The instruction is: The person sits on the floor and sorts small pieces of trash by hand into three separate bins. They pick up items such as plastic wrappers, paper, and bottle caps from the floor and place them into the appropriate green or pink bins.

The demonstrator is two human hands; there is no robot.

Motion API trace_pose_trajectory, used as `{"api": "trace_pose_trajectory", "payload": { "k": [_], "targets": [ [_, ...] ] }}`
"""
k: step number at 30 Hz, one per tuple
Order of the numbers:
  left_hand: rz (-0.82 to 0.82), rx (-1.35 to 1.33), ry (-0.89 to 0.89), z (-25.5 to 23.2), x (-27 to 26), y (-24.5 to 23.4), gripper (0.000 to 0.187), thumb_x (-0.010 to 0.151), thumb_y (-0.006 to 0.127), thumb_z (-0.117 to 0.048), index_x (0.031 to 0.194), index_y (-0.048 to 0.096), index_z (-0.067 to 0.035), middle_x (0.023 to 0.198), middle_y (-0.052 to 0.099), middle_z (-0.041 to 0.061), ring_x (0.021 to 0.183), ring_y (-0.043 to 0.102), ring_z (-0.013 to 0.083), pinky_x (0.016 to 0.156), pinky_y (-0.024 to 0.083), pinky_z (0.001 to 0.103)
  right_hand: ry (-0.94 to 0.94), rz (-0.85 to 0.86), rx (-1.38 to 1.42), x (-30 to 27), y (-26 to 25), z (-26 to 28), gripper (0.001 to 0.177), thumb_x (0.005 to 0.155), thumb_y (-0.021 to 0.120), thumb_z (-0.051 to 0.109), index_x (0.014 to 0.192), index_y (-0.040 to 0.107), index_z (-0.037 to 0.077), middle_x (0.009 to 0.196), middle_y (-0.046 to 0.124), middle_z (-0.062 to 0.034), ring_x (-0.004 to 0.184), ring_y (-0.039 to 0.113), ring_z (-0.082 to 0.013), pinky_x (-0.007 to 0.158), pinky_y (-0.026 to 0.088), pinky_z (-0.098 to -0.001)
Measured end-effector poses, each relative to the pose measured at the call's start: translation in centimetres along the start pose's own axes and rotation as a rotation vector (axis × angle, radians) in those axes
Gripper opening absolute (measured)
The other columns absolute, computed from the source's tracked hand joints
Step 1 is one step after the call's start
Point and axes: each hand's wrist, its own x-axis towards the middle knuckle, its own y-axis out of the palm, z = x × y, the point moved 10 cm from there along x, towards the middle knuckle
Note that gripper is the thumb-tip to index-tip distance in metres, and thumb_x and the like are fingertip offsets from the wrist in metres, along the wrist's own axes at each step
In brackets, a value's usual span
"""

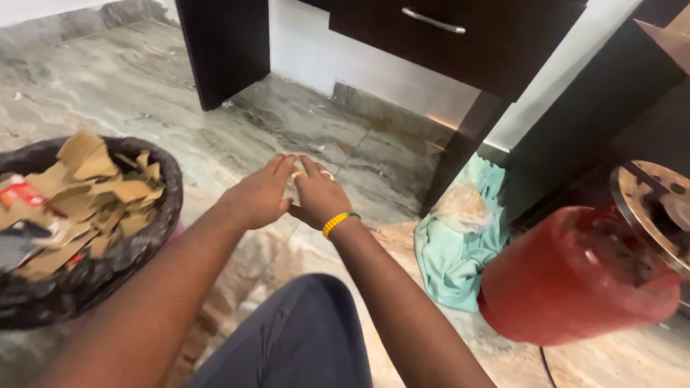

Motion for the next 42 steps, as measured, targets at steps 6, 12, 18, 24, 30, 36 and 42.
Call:
{"api": "trace_pose_trajectory", "payload": {
  "k": [6, 12, 18, 24, 30, 36, 42],
  "targets": [
    [0.166, 0.123, -0.129, 2.0, 5.0, 3.3, 0.105, 0.085, 0.076, -0.024, 0.163, 0.005, -0.013, 0.169, 0.014, 0.019, 0.14, 0.044, 0.0382, 0.111, 0.044, 0.044, 0.131, 0.196, -0.12, 1.1, 1.2, -8.7, 0.115, 0.067, 0.091, 0.009, 0.16, 0.024, 0.023, 0.16, 0.036, -0.0146, 0.141, 0.043, -0.0407, 0.105, 0.048, -0.0488],
    [0.271, 0.217, -0.196, 5.0, 11.5, 7.7, 0.112, 0.085, 0.08, -0.03, 0.163, 0.001, -0.015, 0.169, 0.009, 0.017, 0.15, 0.032, 0.0341, 0.118, 0.037, 0.043, 0.226, 0.361, -0.148, 3.3, 4.6, -16.5, 0.123, 0.069, 0.092, 0.012, 0.162, 0.013, 0.026, 0.165, 0.026, -0.0143, 0.14, 0.045, -0.0398, 0.108, 0.046, -0.0487],
    [0.316, 0.182, -0.169, 7.0, 18.4, 12.7, 0.112, 0.085, 0.081, -0.028, 0.163, 0.003, -0.015, 0.171, 0.007, 0.015, 0.152, 0.028, 0.034, 0.121, 0.034, 0.043, 0.249, 0.346, 0.01, 7.5, 12.4, -27.3, 0.123, 0.073, 0.092, 0.025, 0.162, 0.009, 0.008, 0.158, 0.034, -0.0236, 0.137, 0.049, -0.0408, 0.11, 0.046, -0.045],
    [0.379, 0.235, -0.073, 8.4, 25.4, 19.6, 0.114, 0.085, 0.083, -0.027, 0.163, 0.002, -0.013, 0.172, 0.003, 0.014, 0.155, 0.021, 0.0335, 0.121, 0.029, 0.048, 0.259, 0.303, 0.048, 10.8, 22.0, -39.4, 0.13, 0.066, 0.095, 0.027, 0.157, 0.007, 0.001, 0.154, 0.035, -0.0289, 0.131, 0.051, -0.0421, 0.107, 0.046, -0.0419],
    [0.386, 0.382, 0.089, 8.2, 31.7, 24.8, 0.116, 0.079, 0.086, -0.024, 0.165, 0.008, -0.01, 0.172, 0.009, 0.015, 0.156, 0.021, 0.0309, 0.123, 0.027, 0.049, 0.365, 0.419, -0.14, 15.5, 27.7, -48.1, 0.133, 0.066, 0.093, 0.033, 0.163, 0.009, 0.002, 0.147, 0.047, -0.025, 0.132, 0.057, -0.0394, 0.106, 0.051, -0.0449],
    [0.205, 0.475, 0.174, 10.4, 37.6, 29.3, 0.069, 0.1, 0.047, -0.017, 0.162, 0.015, -0.013, 0.172, 0.01, 0.008, 0.154, 0.022, 0.025, 0.118, 0.022, 0.063, 0.572, 0.528, -0.402, 18.3, 21.5, -46.7, 0.164, 0.05, 0.101, 0.048, 0.164, -0.013, 0.016, 0.171, 0.007, -0.0203, 0.143, 0.043, -0.0376, 0.105, 0.05, -0.0554],
    [0.333, 0.479, 0.182, 11.6, 40.5, 34.8, 0.062, 0.105, 0.039, -0.02, 0.162, 0.016, -0.015, 0.172, 0.012, 0.003, 0.155, 0.02, 0.0199, 0.12, 0.008, 0.071, 0.462, 0.626, -0.235, 21.2, 28.3, -54.7, 0.168, 0.052, 0.103, 0.057, 0.162, -0.015, 0.01, 0.169, -0.016, -0.0218, 0.157, 0.0, -0.0427, 0.122, 0.022, -0.0589]
  ]
}}
